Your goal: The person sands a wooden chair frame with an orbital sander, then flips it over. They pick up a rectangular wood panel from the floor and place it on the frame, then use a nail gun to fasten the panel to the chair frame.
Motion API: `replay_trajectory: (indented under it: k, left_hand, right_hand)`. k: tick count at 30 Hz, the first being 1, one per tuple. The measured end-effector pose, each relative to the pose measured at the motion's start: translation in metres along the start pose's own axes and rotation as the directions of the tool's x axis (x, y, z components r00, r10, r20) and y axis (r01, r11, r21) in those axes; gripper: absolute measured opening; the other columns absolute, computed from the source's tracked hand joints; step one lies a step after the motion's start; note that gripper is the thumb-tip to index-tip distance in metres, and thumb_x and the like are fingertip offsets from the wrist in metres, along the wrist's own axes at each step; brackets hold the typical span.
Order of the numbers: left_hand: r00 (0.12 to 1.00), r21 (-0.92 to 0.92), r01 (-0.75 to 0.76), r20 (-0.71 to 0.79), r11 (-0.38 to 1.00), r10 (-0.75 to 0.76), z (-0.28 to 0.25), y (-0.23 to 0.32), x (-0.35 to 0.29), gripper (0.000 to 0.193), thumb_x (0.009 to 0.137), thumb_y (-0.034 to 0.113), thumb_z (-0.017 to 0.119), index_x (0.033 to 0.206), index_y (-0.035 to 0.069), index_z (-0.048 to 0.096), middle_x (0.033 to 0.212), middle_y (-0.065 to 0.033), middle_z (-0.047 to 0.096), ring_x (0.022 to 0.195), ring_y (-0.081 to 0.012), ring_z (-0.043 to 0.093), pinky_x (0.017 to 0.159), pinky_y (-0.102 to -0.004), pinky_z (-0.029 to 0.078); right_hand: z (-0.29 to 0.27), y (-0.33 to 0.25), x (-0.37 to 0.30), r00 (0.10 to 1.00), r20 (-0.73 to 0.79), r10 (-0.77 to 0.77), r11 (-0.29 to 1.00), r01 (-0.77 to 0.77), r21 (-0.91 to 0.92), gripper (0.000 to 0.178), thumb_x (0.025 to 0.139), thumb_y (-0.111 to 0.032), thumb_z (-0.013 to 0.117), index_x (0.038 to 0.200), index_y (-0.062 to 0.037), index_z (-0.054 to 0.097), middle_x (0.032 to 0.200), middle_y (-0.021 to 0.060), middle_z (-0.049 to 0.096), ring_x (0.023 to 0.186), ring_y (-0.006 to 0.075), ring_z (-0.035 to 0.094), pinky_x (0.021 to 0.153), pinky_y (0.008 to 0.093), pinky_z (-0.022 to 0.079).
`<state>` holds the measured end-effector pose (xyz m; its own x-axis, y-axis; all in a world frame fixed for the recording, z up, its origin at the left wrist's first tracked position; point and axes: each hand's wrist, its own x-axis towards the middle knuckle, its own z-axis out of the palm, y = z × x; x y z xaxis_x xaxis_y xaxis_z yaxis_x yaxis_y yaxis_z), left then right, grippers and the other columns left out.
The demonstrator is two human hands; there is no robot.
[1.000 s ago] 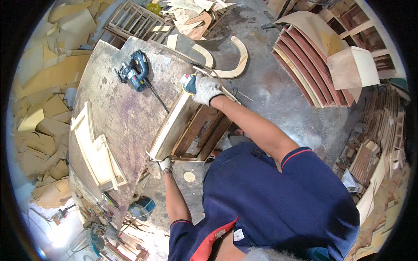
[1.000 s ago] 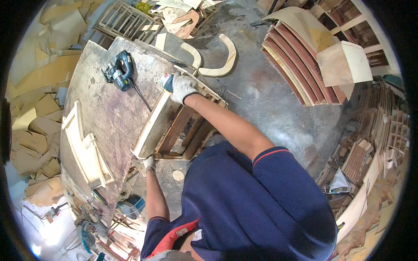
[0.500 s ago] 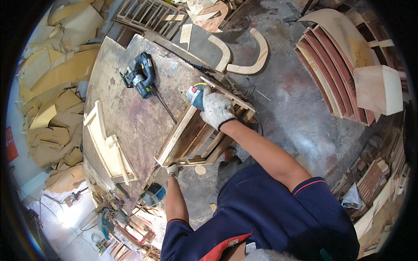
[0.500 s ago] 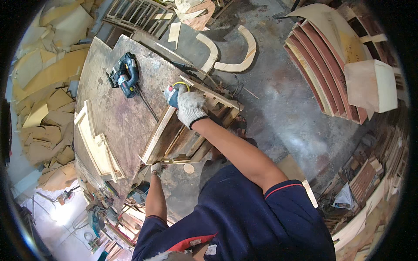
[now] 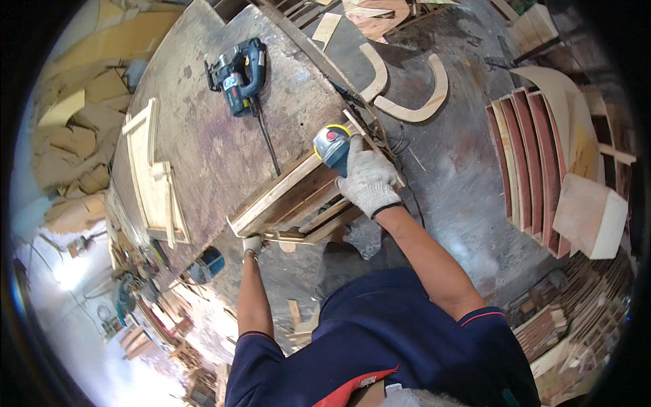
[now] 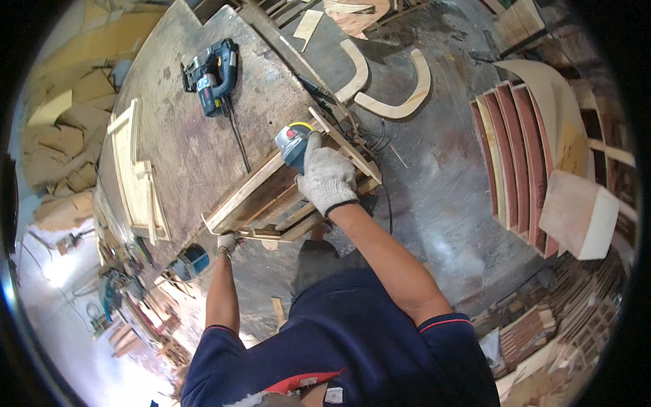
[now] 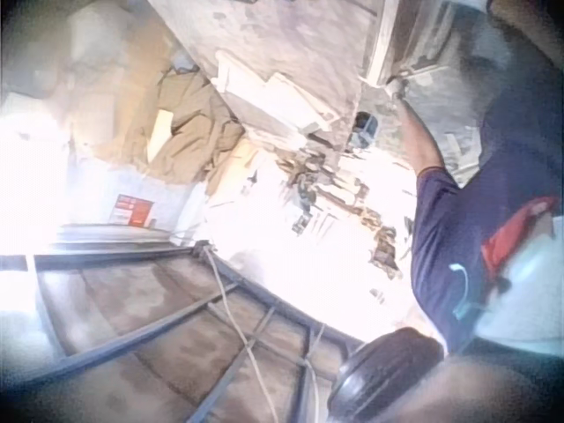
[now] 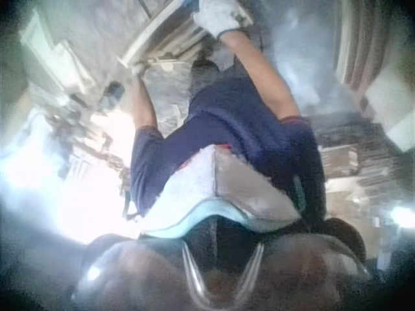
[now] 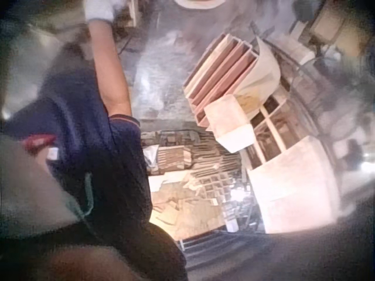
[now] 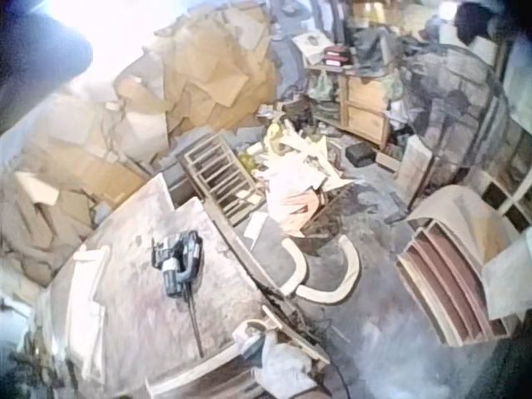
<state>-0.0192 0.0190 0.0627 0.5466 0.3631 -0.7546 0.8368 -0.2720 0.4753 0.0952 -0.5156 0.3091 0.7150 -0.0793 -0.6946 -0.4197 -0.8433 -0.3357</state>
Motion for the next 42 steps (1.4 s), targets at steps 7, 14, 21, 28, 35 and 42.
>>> replay_trajectory:
  k: [7,14,21,28,35,42]
  left_hand:
    - [0.997,0.051,-0.009,-0.078,0.999,0.013,0.005,-0.016,0.004,0.01,0.092,0.002,0.063,0.1,-0.002,0.068,0.087,-0.0152,0.073,0.065,-0.0265,0.072,0.05,-0.0377,0.06]
    - [0.996,-0.035,-0.016,-0.083,0.999,0.013,0.008,-0.016,-0.001,0.019,0.089,0.0,0.066,0.108,0.002,0.067,0.09,-0.0114,0.073,0.067,-0.0229,0.071,0.053,-0.0373,0.061]
    - [0.995,-0.033,0.029,-0.092,0.999,-0.032,0.005,-0.022,0.004,0.017,0.092,0.0,0.065,0.109,-0.004,0.066,0.097,-0.0166,0.072,0.07,-0.0265,0.072,0.052,-0.0385,0.061]
    - [0.997,-0.052,0.013,-0.081,0.999,-0.017,0.004,-0.026,0.003,0.029,0.091,0.0,0.065,0.119,0.001,0.062,0.097,-0.0153,0.072,0.07,-0.0252,0.072,0.05,-0.0373,0.059]
    - [0.995,-0.023,0.016,-0.097,1.0,-0.018,0.003,-0.024,0.002,0.027,0.091,0.0,0.067,0.118,0.002,0.063,0.096,-0.0141,0.072,0.073,-0.0275,0.074,0.054,-0.0382,0.061]
    - [0.994,-0.033,0.08,-0.076,0.996,-0.083,0.0,-0.024,0.002,0.028,0.093,0.001,0.067,0.12,0.001,0.063,0.103,-0.0137,0.072,0.077,-0.0274,0.074,0.055,-0.0375,0.062]
  right_hand:
    - [-0.01,0.013,0.007,0.996,-0.075,-0.048,0.998,0.044,-0.049,0.087,0.081,-0.035,0.08,0.145,0.0001,0.035,0.108,0.0239,0.072,0.101,0.0373,0.073,0.085,0.0465,0.059]
    - [-0.017,0.021,0.014,0.997,-0.046,-0.065,0.994,0.061,-0.089,0.088,0.079,-0.033,0.078,0.146,0.0027,0.034,0.104,0.0261,0.072,0.098,0.0407,0.073,0.085,0.0481,0.059]
    - [-0.013,0.022,0.016,0.995,-0.042,-0.095,0.991,0.09,-0.099,0.092,0.079,-0.036,0.078,0.148,0.0029,0.031,0.107,0.0269,0.071,0.1,0.0411,0.072,0.088,0.0492,0.057]
    - [-0.019,0.021,0.017,0.997,-0.003,-0.078,0.991,0.077,-0.113,0.091,0.08,-0.036,0.079,0.148,0.0015,0.032,0.109,0.0262,0.071,0.102,0.0406,0.072,0.087,0.0487,0.058]
    - [-0.019,0.022,0.018,0.997,-0.002,-0.071,0.993,0.071,-0.093,0.086,0.08,-0.035,0.079,0.145,0.0017,0.036,0.105,0.0263,0.072,0.098,0.0403,0.073,0.084,0.0488,0.059]
    - [-0.022,0.025,0.016,0.996,0.029,-0.087,0.991,0.09,-0.097,0.08,0.079,-0.034,0.081,0.139,0.0004,0.04,0.104,0.026,0.072,0.099,0.0405,0.073,0.084,0.0476,0.06]
